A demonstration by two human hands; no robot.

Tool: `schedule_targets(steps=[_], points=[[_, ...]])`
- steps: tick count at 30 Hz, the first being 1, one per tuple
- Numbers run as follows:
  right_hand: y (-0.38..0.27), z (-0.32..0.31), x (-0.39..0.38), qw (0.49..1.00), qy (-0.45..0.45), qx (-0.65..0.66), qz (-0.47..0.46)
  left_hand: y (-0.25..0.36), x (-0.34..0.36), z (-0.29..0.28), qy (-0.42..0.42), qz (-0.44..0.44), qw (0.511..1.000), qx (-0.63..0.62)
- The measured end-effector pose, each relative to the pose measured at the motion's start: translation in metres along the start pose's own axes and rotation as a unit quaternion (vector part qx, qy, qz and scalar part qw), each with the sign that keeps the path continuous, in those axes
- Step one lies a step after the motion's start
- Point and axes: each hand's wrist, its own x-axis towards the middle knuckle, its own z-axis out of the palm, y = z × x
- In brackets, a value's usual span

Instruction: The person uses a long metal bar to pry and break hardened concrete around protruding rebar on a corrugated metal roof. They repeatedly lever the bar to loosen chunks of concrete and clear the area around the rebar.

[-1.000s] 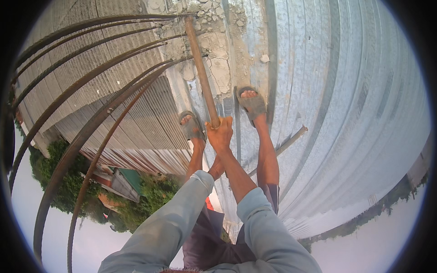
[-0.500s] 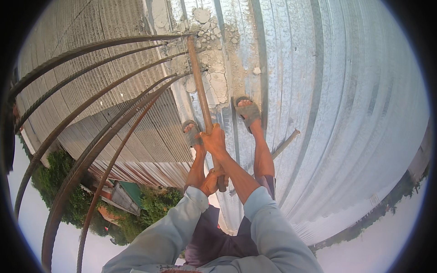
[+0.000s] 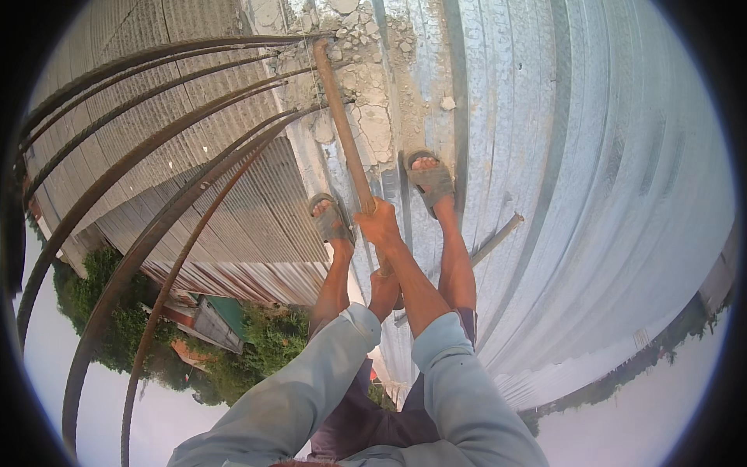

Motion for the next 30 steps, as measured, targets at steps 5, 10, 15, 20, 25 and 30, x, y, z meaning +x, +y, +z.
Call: schedule_targets(steps=[5, 10, 15, 20, 25, 30], points=[[-0.021, 0.004, -0.018, 0.999, 0.025, -0.047, -0.006, -0.009, -0.005, -0.016, -0.029, -0.057, 0.997, -0.039], [-0.009, 0.036, -0.013, 0.977, 0.129, -0.161, -0.05, -0.014, 0.02, -0.049, -0.05, -0.089, 0.995, 0.018], [-0.014, 0.038, -0.021, 0.963, 0.156, -0.214, -0.057, -0.018, 0.012, -0.045, -0.074, 0.007, 0.995, 0.071], [-0.028, 0.023, -0.032, 0.972, 0.126, -0.197, -0.024, 0.018, -0.026, -0.018, -0.039, -0.065, 0.997, 0.022], [-0.054, 0.015, -0.041, 0.991, 0.064, -0.111, 0.028, 0.048, -0.047, -0.025, -0.084, -0.101, 0.991, -0.019], [-0.086, 0.017, -0.057, 0.992, 0.057, -0.091, 0.061, 0.066, -0.059, -0.033, -0.038, -0.163, 0.986, 0.026]])
